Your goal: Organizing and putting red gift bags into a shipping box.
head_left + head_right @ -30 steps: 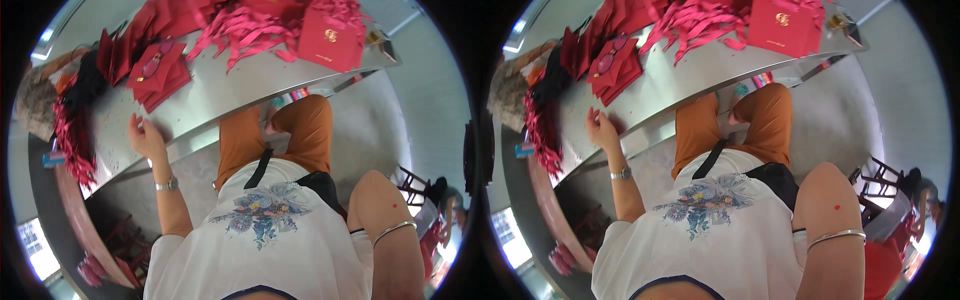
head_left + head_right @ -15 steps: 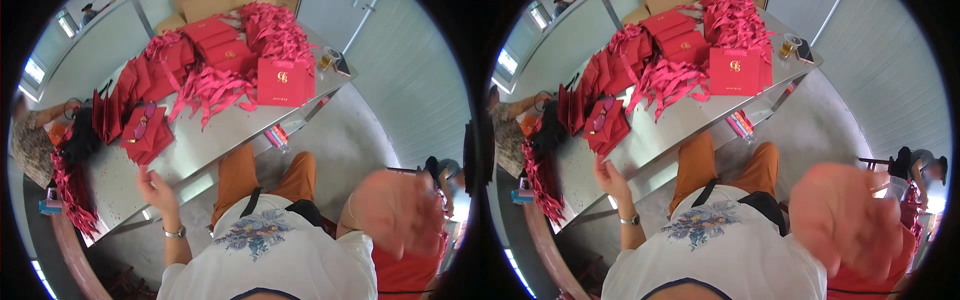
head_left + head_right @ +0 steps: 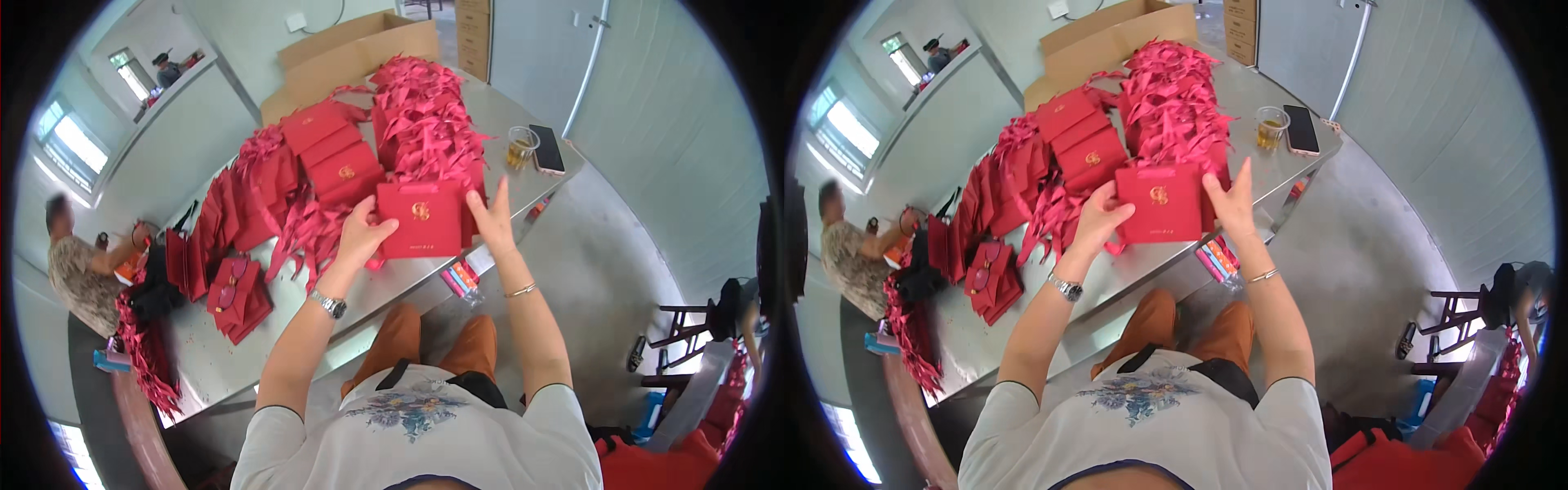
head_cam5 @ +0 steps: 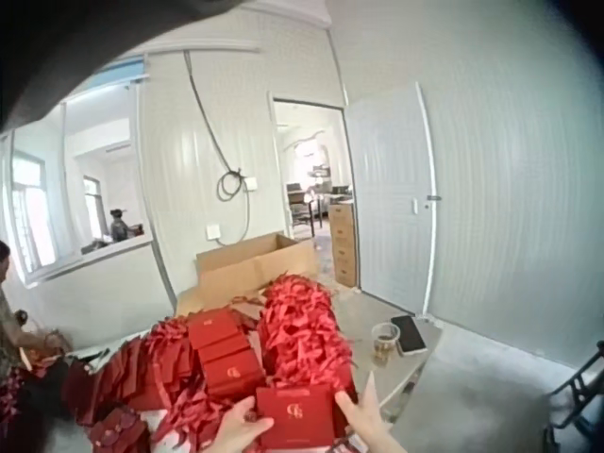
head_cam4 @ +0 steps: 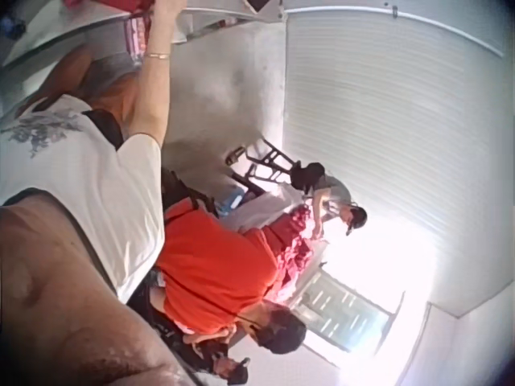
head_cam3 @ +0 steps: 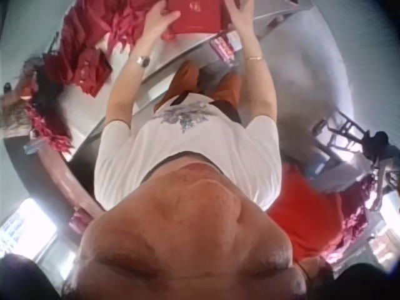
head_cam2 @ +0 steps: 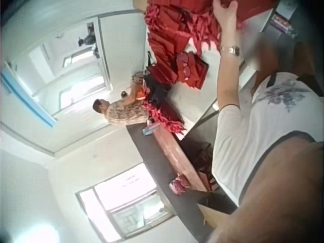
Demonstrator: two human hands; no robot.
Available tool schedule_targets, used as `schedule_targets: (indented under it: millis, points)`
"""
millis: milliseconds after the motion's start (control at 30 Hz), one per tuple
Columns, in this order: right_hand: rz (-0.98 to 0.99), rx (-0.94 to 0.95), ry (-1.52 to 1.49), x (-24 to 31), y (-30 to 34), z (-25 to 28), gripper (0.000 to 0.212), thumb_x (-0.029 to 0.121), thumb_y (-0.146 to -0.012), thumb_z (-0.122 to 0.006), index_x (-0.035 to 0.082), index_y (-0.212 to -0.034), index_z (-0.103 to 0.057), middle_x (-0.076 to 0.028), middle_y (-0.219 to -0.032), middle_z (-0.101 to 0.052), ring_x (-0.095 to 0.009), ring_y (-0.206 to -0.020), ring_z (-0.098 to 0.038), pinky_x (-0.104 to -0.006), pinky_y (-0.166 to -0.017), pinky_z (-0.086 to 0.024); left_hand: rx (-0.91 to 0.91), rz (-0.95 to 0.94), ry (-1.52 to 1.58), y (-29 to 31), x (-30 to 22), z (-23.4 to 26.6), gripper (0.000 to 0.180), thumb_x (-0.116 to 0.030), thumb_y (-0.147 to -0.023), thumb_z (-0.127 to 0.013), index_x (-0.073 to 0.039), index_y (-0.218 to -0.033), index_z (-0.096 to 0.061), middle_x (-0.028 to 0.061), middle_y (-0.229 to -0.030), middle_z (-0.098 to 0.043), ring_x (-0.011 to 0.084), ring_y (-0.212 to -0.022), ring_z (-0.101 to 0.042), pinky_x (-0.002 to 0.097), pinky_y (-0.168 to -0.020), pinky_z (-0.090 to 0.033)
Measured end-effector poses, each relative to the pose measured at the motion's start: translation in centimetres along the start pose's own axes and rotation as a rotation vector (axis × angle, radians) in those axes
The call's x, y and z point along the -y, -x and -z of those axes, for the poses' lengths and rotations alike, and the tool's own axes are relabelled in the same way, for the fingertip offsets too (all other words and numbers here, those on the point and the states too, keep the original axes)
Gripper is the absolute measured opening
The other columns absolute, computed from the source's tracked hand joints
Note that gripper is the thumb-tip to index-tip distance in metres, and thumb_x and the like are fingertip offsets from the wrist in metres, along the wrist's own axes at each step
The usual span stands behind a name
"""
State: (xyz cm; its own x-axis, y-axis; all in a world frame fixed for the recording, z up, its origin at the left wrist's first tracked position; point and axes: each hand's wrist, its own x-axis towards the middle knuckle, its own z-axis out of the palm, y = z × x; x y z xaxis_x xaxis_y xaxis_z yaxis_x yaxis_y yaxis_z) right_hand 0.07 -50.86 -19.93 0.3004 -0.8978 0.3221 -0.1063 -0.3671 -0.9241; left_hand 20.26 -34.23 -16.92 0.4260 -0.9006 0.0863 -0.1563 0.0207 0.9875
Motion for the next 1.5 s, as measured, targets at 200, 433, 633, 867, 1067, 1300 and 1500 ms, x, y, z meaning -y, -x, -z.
schedule_targets:
  millis: [200,433,633,867,1067,1300,1500]
  points:
    - [-0.012,0.048,-0.204,0.7,-0.5,-2.2,0.076,0.032,-0.090,-0.055,-0.009,-0.141,-0.015,-0.028,-0.139,-0.034,-0.034,-0.129,-0.037,-0.0373,-0.106,-0.030,-0.030,0.021,-0.447,-1.3,0.2,-2.6,0.040,-0.006,-0.071,-0.069,-0.001,-0.109,-0.060,0.0108,-0.096,-0.064,0.0198,-0.079,-0.062,0.0313,-0.072,-0.049]
    - [-0.004,0.092,-0.179,-0.3,-1.9,-1.9,0.073,0.034,-0.088,-0.058,-0.010,-0.136,-0.027,-0.029,-0.131,-0.042,-0.037,-0.121,-0.045,-0.0396,-0.101,-0.036,-0.319,-0.005,-0.400,-1.8,-2.2,-6.0,0.035,0.002,-0.072,-0.066,-0.002,-0.107,-0.058,0.0106,-0.093,-0.058,0.0193,-0.080,-0.057,0.0295,-0.069,-0.046]
    - [-0.005,0.171,-0.237,0.4,-6.2,-1.6,0.073,0.034,-0.083,-0.063,-0.006,-0.135,-0.031,-0.027,-0.129,-0.043,-0.038,-0.118,-0.045,-0.0404,-0.099,-0.037,-0.479,-0.190,-0.557,-6.6,-3.1,-6.9,0.040,0.005,-0.073,-0.063,0.000,-0.111,-0.050,0.0187,-0.123,-0.047,0.0345,-0.112,-0.049,0.0347,-0.094,-0.041]
    - [-0.051,0.518,-0.038,4.0,-9.3,0.6,0.114,0.023,-0.057,-0.085,0.003,-0.144,-0.015,-0.023,-0.140,-0.032,-0.036,-0.132,-0.030,-0.0391,-0.108,-0.028,-0.499,-0.081,0.139,-6.5,0.7,-7.3,0.068,0.003,-0.077,-0.062,0.002,-0.135,-0.029,0.0153,-0.129,-0.046,0.0229,-0.118,-0.047,0.0329,-0.100,-0.038]
    - [-0.160,0.602,-0.019,0.0,-10.3,-0.4,0.125,0.028,-0.053,-0.088,0.001,-0.145,-0.008,-0.023,-0.149,-0.014,-0.033,-0.138,-0.021,-0.0355,-0.112,-0.023,-0.415,0.113,-0.037,-7.2,-0.7,-6.6,0.095,-0.007,-0.067,-0.076,0.003,-0.141,-0.017,0.0174,-0.133,-0.043,0.0244,-0.121,-0.045,0.0338,-0.103,-0.036]
    - [-0.369,0.590,-0.355,3.8,-12.3,-1.5,0.106,-0.004,-0.067,-0.076,0.006,-0.146,-0.006,-0.011,-0.125,-0.050,-0.020,-0.111,-0.053,-0.0339,-0.095,-0.046,-0.353,0.201,-0.137,-10.3,-3.4,-5.7,0.089,-0.015,-0.059,-0.080,0.004,-0.132,-0.034,0.0216,-0.124,-0.049,0.0318,-0.117,-0.048,0.0368,-0.101,-0.037]
    - [-0.346,0.582,-0.413,2.3,-11.0,-1.1,0.092,-0.002,-0.067,-0.078,0.005,-0.139,-0.022,-0.011,-0.123,-0.052,-0.020,-0.110,-0.054,-0.0336,-0.095,-0.047,-0.241,0.216,0.181,-11.2,-2.1,-4.9,0.078,-0.017,-0.060,-0.080,0.003,-0.125,-0.044,0.0189,-0.118,-0.055,0.0312,-0.113,-0.052,0.0367,-0.098,-0.039]
